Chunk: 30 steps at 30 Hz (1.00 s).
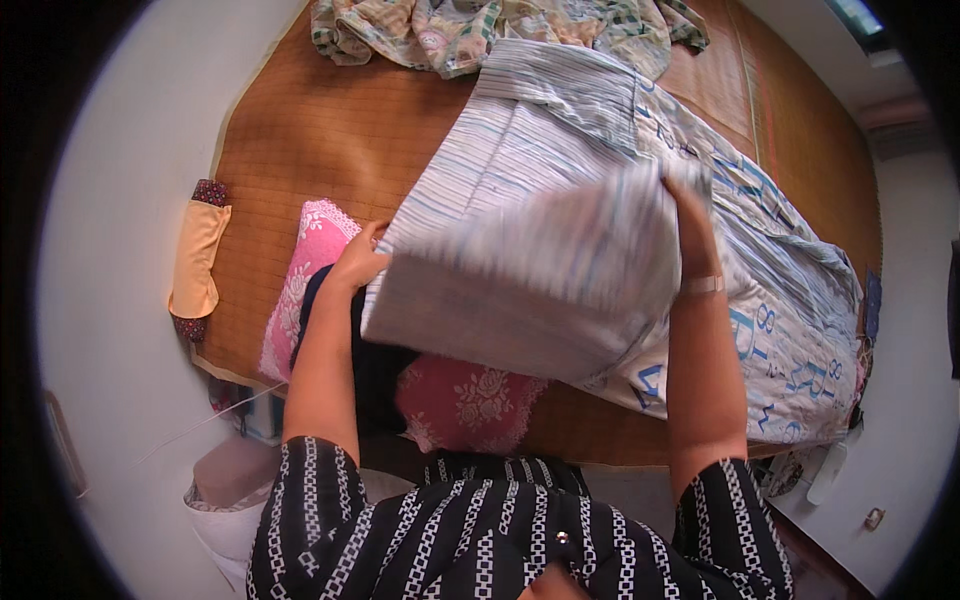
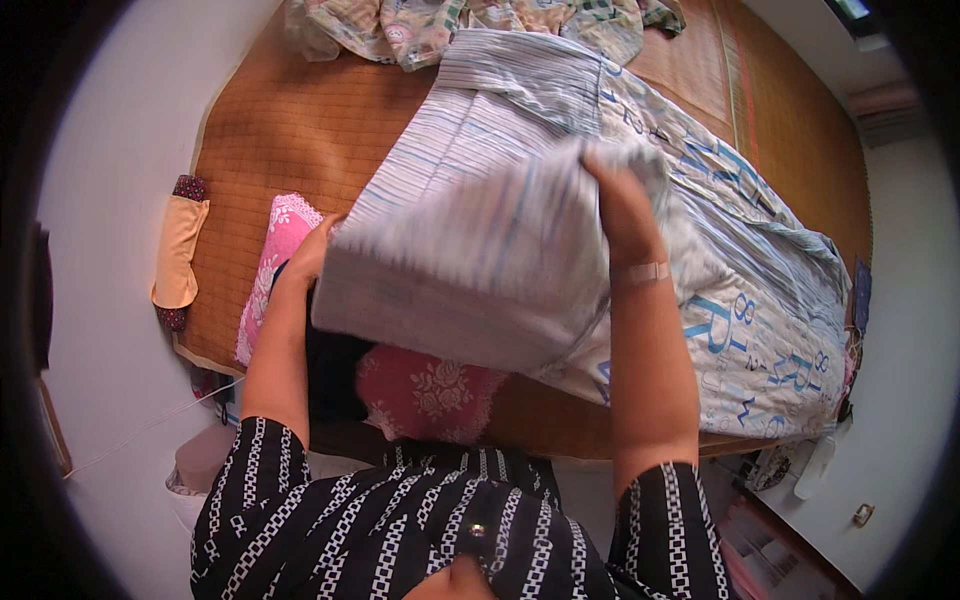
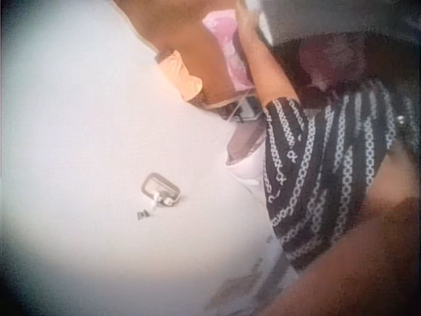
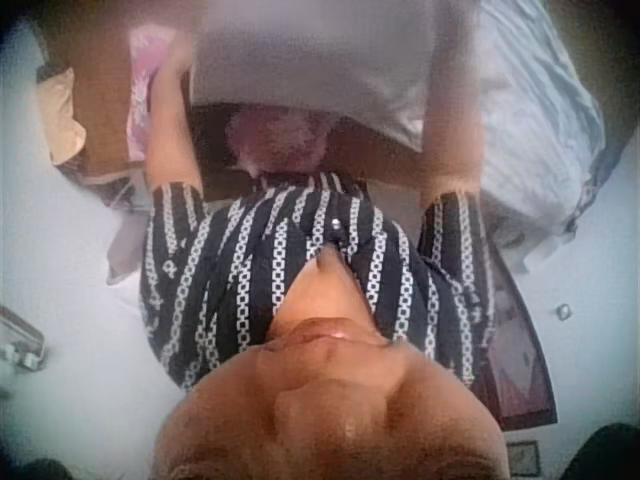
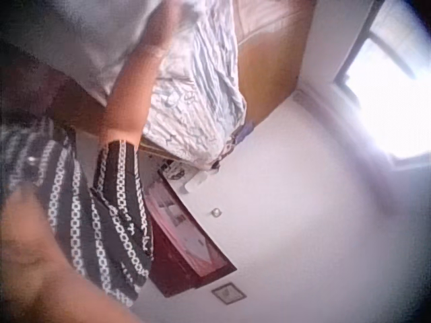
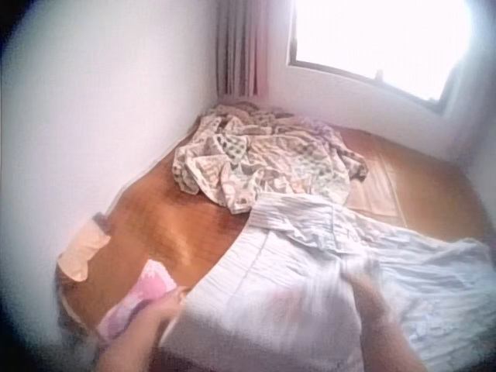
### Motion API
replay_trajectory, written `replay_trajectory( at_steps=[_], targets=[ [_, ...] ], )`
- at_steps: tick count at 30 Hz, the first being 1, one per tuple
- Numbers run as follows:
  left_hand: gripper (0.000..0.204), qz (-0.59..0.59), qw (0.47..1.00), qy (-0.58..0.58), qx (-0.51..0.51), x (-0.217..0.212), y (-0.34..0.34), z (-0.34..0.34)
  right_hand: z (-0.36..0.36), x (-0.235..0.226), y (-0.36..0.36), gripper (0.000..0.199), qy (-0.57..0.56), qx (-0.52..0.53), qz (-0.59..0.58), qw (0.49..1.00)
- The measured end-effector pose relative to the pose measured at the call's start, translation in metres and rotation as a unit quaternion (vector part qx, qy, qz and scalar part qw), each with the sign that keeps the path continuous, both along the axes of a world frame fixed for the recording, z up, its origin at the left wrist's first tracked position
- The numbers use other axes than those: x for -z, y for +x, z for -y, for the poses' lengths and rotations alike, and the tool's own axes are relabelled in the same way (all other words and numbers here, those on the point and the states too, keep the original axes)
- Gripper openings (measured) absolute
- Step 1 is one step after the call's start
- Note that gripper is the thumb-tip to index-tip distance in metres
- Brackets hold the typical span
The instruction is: The person folds a patterned blanket and a blue striped sheet on a mat, then places a pink pillow on the folded items and spreads a patchwork quilt over the mat.
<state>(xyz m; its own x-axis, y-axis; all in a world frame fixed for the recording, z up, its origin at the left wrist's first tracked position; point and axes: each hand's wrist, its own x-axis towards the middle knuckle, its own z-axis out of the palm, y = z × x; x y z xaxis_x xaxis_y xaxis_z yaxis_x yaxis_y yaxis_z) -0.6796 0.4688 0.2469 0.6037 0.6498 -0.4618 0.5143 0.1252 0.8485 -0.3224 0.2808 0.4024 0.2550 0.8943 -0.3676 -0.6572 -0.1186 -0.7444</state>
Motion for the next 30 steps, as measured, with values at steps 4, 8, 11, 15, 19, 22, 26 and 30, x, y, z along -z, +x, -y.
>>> replay_trajectory(
  at_steps=[4, 8, 11, 15, 19, 22, 26, 30],
  targets=[
    [0.043, -0.079, 0.997, 0.012, 0.015, 0.082, -0.037, -0.019, -0.101, 0.064, -0.003, 0.039, 0.032, 0.076, -0.054, 0.995],
    [0.029, -0.139, 0.983, 0.118, 0.011, 0.064, -0.009, -0.004, -0.04, 0.124, -0.039, 0.03, -0.124, 0.021, 0.246, 0.961],
    [0.032, -0.033, 0.997, -0.005, -0.065, 0.054, 0.001, -0.005, 0.061, 0.131, -0.095, 0.025, -0.19, -0.033, 0.505, 0.841],
    [0.04, -0.101, 0.993, 0.054, 0.002, 0.056, 0.023, -0.006, 0.156, 0.127, -0.122, 0.049, -0.212, -0.13, 0.669, 0.701],
    [0.028, -0.067, 0.996, 0.051, -0.035, 0.01, 0.025, 0.005, 0.207, 0.137, -0.102, 0.071, -0.311, -0.161, 0.748, 0.564],
    [0.026, 0.026, 0.993, 0.038, -0.112, -0.062, -0.026, 0.044, 0.243, 0.117, -0.095, 0.073, -0.305, -0.167, 0.732, 0.586],
    [0.024, -0.132, 0.99, -0.004, -0.046, -0.061, -0.133, 0.089, 0.287, 0.11, -0.103, 0.058, -0.27, -0.139, 0.747, 0.592],
    [0.026, -0.128, 0.992, 0.01, 0.002, -0.051, -0.096, 0.102, 0.332, 0.158, -0.08, 0.03, -0.261, -0.135, 0.735, 0.611]
  ],
)
